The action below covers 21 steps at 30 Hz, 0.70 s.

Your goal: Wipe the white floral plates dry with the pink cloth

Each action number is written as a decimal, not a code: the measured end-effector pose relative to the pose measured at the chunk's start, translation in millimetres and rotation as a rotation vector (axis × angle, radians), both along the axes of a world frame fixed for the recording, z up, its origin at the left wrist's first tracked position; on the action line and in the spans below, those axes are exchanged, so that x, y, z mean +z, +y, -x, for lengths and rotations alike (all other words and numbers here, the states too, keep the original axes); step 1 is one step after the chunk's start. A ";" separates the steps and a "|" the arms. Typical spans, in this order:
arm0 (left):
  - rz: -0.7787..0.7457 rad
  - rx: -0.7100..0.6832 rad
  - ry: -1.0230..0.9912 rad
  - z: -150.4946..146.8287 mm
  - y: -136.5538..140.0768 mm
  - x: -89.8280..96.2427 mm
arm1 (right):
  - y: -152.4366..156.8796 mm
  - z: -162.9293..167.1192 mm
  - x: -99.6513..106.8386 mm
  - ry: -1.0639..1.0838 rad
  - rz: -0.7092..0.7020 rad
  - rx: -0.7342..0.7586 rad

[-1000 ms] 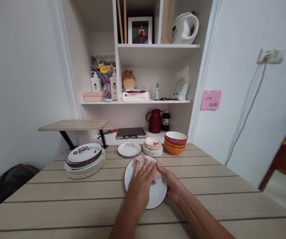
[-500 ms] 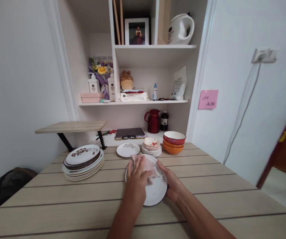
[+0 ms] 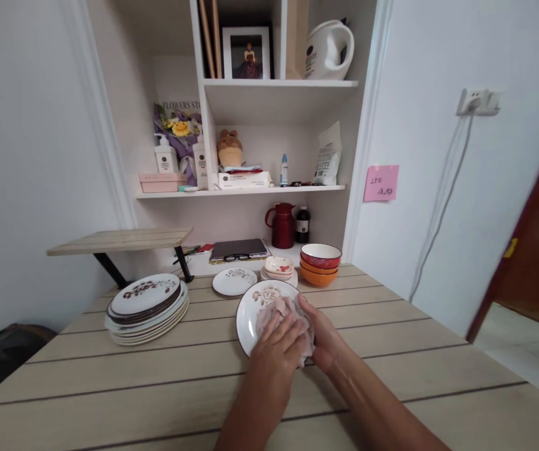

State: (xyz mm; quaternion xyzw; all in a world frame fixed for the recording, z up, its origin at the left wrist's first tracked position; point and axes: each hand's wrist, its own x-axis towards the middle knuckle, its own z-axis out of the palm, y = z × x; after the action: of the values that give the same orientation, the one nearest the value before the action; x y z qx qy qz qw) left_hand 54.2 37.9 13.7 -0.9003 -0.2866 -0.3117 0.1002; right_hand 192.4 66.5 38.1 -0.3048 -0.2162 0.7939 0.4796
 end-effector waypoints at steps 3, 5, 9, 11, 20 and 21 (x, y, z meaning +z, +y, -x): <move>0.028 -0.008 0.000 -0.6 -0.8 2.5 | -6.1 3.7 4.3 -0.026 -0.007 0.079; 0.037 0.033 -0.015 0.3 -1.2 5.3 | -8.1 6.1 5.2 -0.007 -0.017 0.102; 0.040 0.200 -0.071 8.2 2.9 7.9 | -6.4 10.4 1.8 0.001 -0.006 0.048; 0.035 0.371 -0.132 16.8 7.0 7.0 | -4.6 13.0 -1.0 -0.022 -0.010 -0.011; -0.024 0.301 -0.138 8.7 0.8 -6.7 | 8.7 -0.7 -3.0 0.106 -0.055 -0.148; -0.009 0.218 -0.121 3.7 -1.2 -6.6 | 9.3 -3.7 -1.7 0.118 -0.065 -0.144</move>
State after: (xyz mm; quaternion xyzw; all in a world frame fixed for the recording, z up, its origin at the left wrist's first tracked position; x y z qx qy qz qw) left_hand 50.5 36.7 7.2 -0.8430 -0.3869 -0.3539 0.1199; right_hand 196.1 75.8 36.4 -0.2566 -0.1906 0.7667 0.5568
